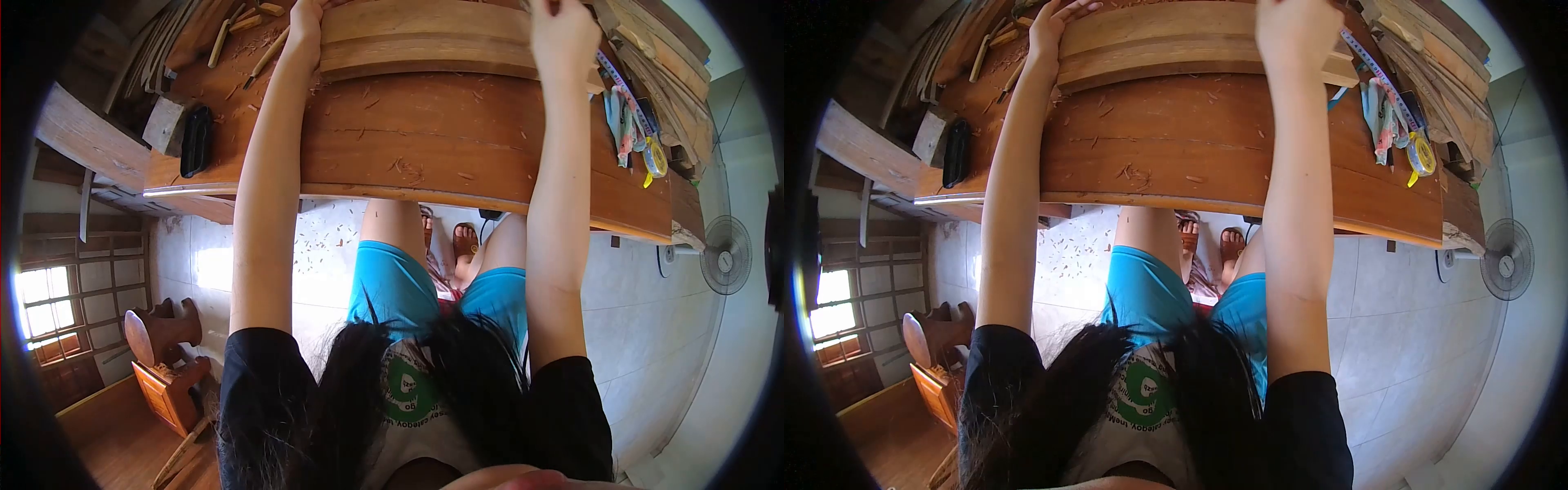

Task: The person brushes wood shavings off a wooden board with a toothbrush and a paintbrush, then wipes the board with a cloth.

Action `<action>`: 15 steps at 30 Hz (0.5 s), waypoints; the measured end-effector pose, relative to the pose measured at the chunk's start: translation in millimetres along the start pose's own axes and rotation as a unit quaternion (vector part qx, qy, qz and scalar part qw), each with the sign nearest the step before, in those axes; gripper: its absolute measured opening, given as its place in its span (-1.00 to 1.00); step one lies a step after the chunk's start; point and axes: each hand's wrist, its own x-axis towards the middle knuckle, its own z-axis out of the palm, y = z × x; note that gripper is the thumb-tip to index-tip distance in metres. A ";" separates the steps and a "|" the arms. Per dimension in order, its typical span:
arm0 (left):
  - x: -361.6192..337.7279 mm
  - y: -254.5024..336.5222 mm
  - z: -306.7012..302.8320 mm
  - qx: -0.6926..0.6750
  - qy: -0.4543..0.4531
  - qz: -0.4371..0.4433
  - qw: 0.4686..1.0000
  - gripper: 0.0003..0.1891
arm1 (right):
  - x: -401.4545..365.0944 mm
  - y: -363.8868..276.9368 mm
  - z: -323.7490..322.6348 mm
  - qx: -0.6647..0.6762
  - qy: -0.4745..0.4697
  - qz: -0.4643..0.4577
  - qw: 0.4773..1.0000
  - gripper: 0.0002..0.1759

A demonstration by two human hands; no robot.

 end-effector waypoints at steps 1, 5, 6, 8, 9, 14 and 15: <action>0.0 0.4 -0.2 0.005 0.005 -0.006 1.000 -0.37 | -2.5 -16.6 -3.0 -0.034 -0.065 0.008 0.997 -0.66; -7.1 5.0 6.8 -0.018 0.007 -0.018 1.000 -0.39 | -23.8 -53.7 17.7 0.104 -0.071 -0.216 0.968 -0.68; -7.7 4.4 7.6 -0.034 0.002 -0.019 0.999 -0.40 | -29.7 -62.3 19.7 0.091 -0.082 -0.256 0.959 -0.70; -1.9 0.5 1.5 -0.051 -0.048 0.001 0.998 -0.41 | -38.7 -78.0 20.0 0.185 -0.134 -0.245 0.942 -0.73; 0.4 -0.6 -1.7 -0.059 -0.072 0.012 0.996 -0.41 | -40.8 -81.7 20.4 0.232 -0.159 -0.238 0.930 -0.74; -5.5 4.2 4.8 -0.030 -0.021 -0.019 0.999 -0.42 | -36.2 -69.5 28.8 0.444 -0.192 -0.014 0.875 -0.67; -1.9 3.2 3.3 -0.040 -0.020 -0.025 0.999 -0.42 | -31.4 -64.2 25.7 0.411 -0.182 0.027 0.893 -0.62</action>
